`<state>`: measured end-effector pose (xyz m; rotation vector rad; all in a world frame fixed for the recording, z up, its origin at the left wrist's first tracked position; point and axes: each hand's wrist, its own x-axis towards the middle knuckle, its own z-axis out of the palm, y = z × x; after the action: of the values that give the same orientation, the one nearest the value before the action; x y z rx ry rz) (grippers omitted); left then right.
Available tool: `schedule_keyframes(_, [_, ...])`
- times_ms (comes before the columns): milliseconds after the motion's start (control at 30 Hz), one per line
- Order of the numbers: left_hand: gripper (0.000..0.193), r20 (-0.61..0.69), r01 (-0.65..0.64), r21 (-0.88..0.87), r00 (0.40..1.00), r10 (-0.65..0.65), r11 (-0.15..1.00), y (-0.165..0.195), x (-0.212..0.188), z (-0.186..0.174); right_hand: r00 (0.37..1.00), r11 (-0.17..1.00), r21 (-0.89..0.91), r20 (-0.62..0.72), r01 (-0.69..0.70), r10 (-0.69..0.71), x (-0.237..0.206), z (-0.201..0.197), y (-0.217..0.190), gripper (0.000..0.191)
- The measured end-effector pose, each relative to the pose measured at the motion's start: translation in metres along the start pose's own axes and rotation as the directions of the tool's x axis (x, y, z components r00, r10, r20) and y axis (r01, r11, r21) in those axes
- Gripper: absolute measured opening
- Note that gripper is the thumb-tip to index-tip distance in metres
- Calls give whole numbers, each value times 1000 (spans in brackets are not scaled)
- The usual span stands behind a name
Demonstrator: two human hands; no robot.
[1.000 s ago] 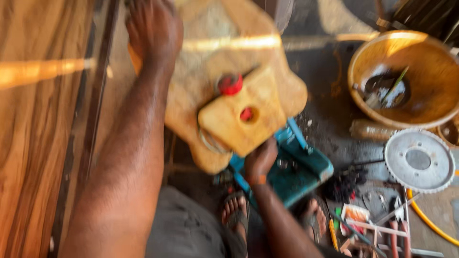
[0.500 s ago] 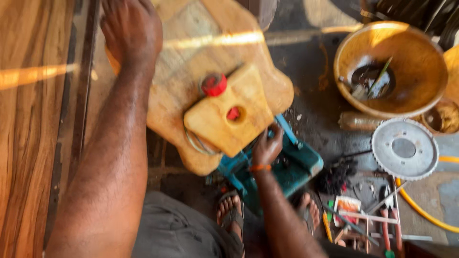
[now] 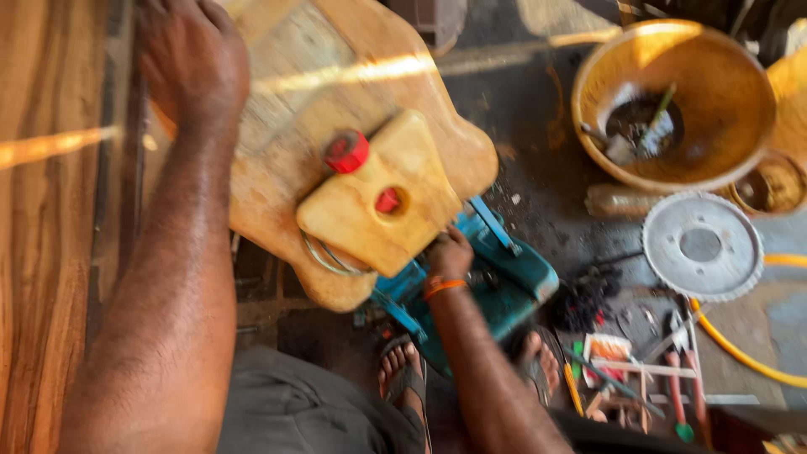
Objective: The person sits on the floor of a repair shop working on a knapsack sprayer. They hold the plastic tank steady with one hand while working on the pump mechanism beneath it, using a spanner on fasteners, repositioning the tank, and finally lifting the tank aside to continue working on the pump parts.
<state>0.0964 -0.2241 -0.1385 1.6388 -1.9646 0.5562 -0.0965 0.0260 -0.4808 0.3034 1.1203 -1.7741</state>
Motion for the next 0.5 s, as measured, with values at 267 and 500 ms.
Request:
schedule_keyframes(267, [34, 28, 15, -76, 1000, -13, 997, 4, 0, -5, 922, 676, -632, 193, 379, -336, -58, -12, -1, 13])
schedule_keyframes(500, [31, 14, -12, -61, 1000, 13, 998, 0, -1, -3, 806, 689, -551, -51, 470, -590, -35, 34, -62, 16])
